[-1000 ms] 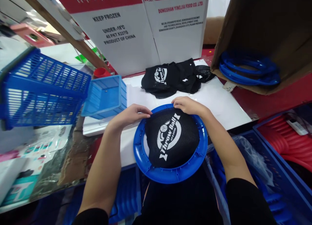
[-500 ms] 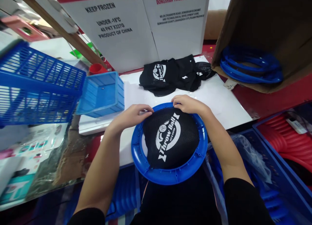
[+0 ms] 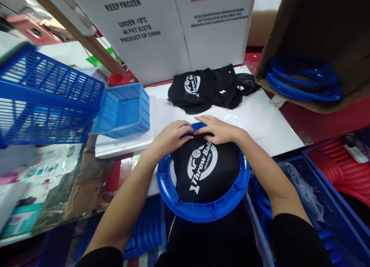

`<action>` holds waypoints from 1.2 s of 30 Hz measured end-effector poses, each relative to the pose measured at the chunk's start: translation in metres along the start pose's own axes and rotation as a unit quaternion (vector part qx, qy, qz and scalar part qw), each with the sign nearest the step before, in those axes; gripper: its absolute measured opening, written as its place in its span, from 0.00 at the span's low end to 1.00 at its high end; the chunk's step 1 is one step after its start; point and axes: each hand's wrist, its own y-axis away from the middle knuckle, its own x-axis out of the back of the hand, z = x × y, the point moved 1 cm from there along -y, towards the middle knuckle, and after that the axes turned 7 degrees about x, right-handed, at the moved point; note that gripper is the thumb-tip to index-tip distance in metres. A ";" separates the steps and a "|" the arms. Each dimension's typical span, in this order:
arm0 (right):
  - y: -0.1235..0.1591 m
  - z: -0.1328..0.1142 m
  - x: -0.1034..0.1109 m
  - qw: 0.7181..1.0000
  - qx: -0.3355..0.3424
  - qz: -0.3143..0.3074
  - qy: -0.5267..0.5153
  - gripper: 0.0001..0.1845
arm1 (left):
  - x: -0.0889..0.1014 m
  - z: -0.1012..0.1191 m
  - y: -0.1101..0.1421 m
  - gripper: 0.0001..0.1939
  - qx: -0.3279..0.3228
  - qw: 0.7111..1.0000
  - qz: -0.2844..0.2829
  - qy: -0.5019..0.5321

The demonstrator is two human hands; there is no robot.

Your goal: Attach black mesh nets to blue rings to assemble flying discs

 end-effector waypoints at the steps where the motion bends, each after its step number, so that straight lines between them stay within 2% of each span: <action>1: 0.000 0.000 0.000 1.000 0.000 -0.005 0.004 0.27 | 0.000 0.000 0.000 0.07 -0.007 1.000 -0.001 -0.004; 7: 0.000 -0.005 0.000 1.000 -0.005 -0.018 0.008 0.27 | 0.000 0.003 0.003 0.13 -0.013 0.998 -0.027 -0.063; 14: -0.001 -0.004 -0.003 1.000 0.004 -0.026 0.010 0.30 | -0.005 0.018 0.005 0.23 0.048 0.994 -0.022 -0.092; 17: -0.001 -0.002 -0.002 1.000 -0.011 -0.023 -0.010 0.26 | -0.008 0.024 0.003 0.23 0.071 0.993 -0.020 -0.090; 20: -0.001 -0.004 -0.001 0.999 -0.026 -0.019 -0.022 0.19 | -0.009 0.024 0.001 0.18 0.076 0.993 -0.028 -0.085; 22: -0.001 -0.005 0.000 0.999 -0.034 -0.014 -0.032 0.14 | -0.006 0.021 0.000 0.14 0.068 0.995 -0.037 -0.057; 25: -0.003 -0.005 0.001 0.996 -0.046 0.017 -0.072 0.07 | -0.001 0.015 -0.001 0.09 0.081 0.995 -0.037 0.044; 27: -0.004 -0.004 0.001 0.992 -0.057 0.045 -0.104 0.07 | 0.002 0.009 -0.001 0.06 0.135 0.982 -0.022 0.131; 30: -0.007 -0.001 0.000 0.983 -0.075 0.086 -0.145 0.07 | 0.006 0.002 -0.001 0.04 0.220 0.948 0.005 0.231; 32: -0.008 0.002 0.000 0.976 -0.086 0.111 -0.165 0.08 | 0.006 -0.002 -0.001 0.05 0.240 0.933 0.010 0.270; 36: -0.011 0.005 0.000 0.966 -0.105 0.141 -0.188 0.11 | 0.007 -0.009 -0.003 0.07 0.236 0.920 0.016 0.311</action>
